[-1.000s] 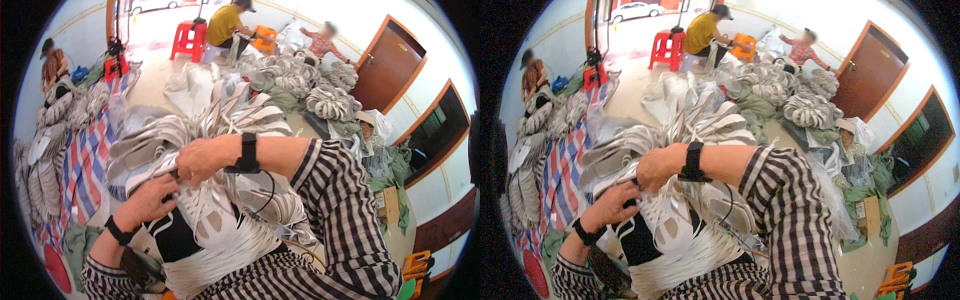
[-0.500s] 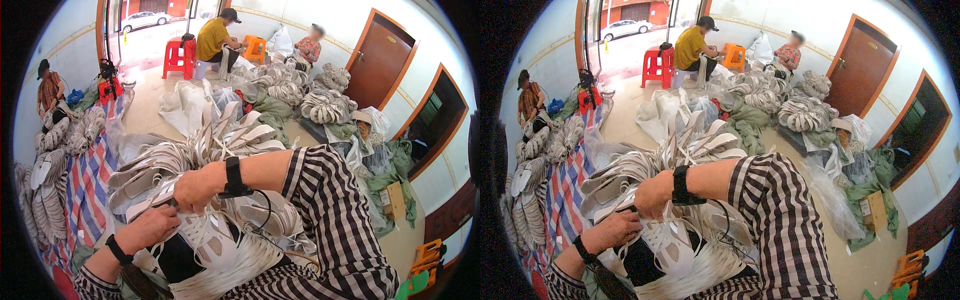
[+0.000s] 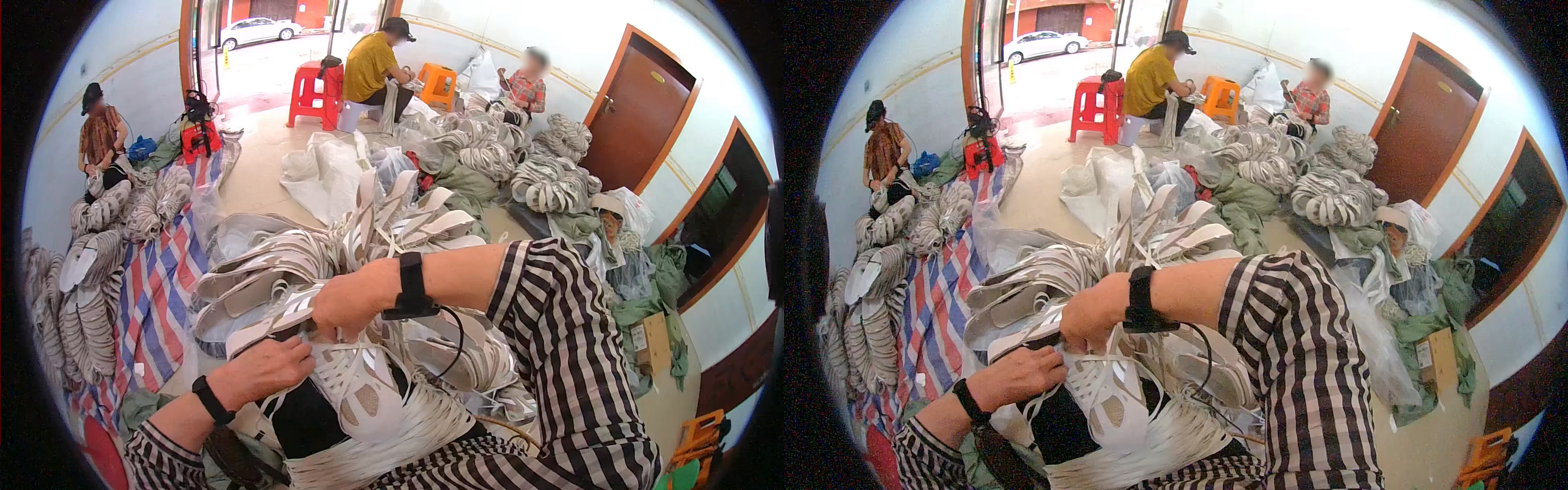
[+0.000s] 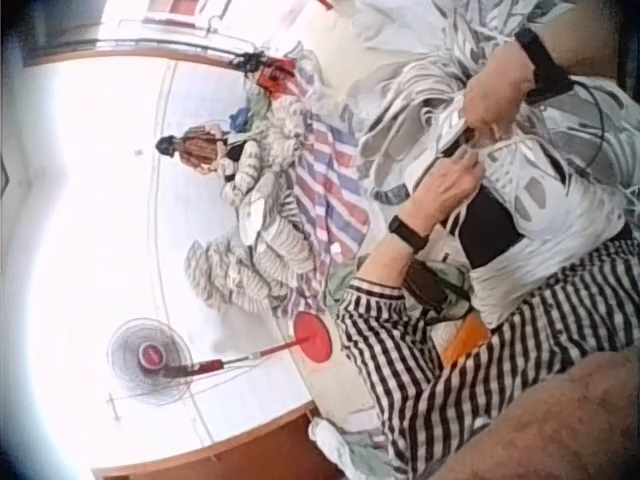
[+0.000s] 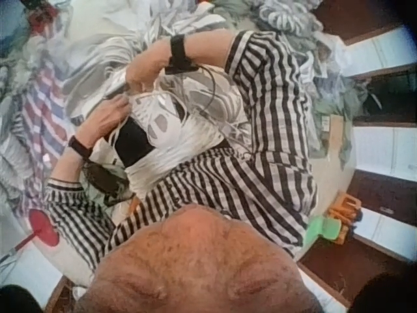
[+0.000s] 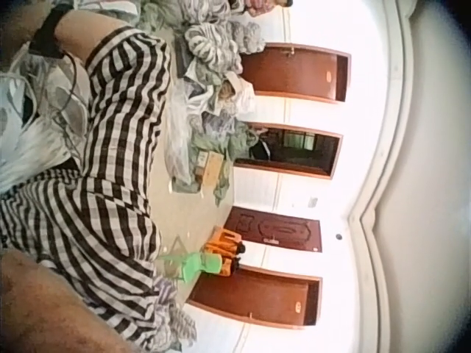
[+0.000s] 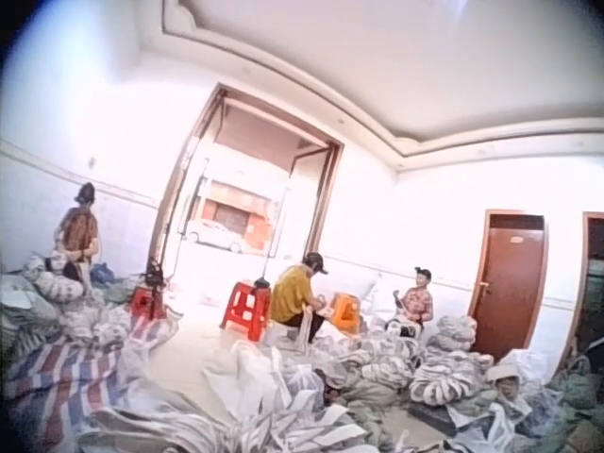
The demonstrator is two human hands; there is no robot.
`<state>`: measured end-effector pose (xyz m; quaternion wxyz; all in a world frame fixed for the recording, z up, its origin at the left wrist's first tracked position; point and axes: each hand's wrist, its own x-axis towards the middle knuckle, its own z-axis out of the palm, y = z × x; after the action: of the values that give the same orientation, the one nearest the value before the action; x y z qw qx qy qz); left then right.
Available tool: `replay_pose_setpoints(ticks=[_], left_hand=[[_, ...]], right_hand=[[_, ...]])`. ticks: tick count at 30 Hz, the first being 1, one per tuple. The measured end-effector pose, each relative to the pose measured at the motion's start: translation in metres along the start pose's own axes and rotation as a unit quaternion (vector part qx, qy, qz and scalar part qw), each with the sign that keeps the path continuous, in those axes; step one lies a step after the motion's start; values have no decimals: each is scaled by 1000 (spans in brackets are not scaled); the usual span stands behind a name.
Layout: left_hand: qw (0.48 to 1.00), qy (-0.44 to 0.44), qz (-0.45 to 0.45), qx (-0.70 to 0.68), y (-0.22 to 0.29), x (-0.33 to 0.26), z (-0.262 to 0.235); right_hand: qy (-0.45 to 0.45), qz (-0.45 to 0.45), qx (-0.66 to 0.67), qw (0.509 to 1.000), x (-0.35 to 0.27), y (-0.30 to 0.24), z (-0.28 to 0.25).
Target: The recorder is lacing a white athletic shoe in a manufacturing or assembly setting.
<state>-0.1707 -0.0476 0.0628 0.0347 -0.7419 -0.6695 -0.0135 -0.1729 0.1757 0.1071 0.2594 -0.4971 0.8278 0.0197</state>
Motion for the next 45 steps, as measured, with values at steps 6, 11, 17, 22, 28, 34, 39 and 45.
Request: replay_pose_setpoints(ticks=[6,11,17,22,28,34,39,45], left_hand=[[996,11,-57,-64,0,0,10],[983,26,-116,-141,1,0,17],[979,21,-118,-166,-6,-1,33],[949,81,-111,-285,-16,-4,45],[901,-13,-210,-379,-22,8,27],[903,-38,-247,-350,-19,17,20],[883,-69,-279,-372,-24,17,26],[864,-96,-271,-414,-27,15,22]], right_hand=[[13,-5,-18,1000,6,2,5],[19,-46,35,998,-1,8,6],[64,-11,-15,998,1,5,13],[-37,-70,84,993,10,18,1],[-16,75,44,996,18,-7,-5],[-65,108,14,992,28,-20,-10],[-47,140,24,989,26,-12,4],[126,218,131,959,25,-10,30]])
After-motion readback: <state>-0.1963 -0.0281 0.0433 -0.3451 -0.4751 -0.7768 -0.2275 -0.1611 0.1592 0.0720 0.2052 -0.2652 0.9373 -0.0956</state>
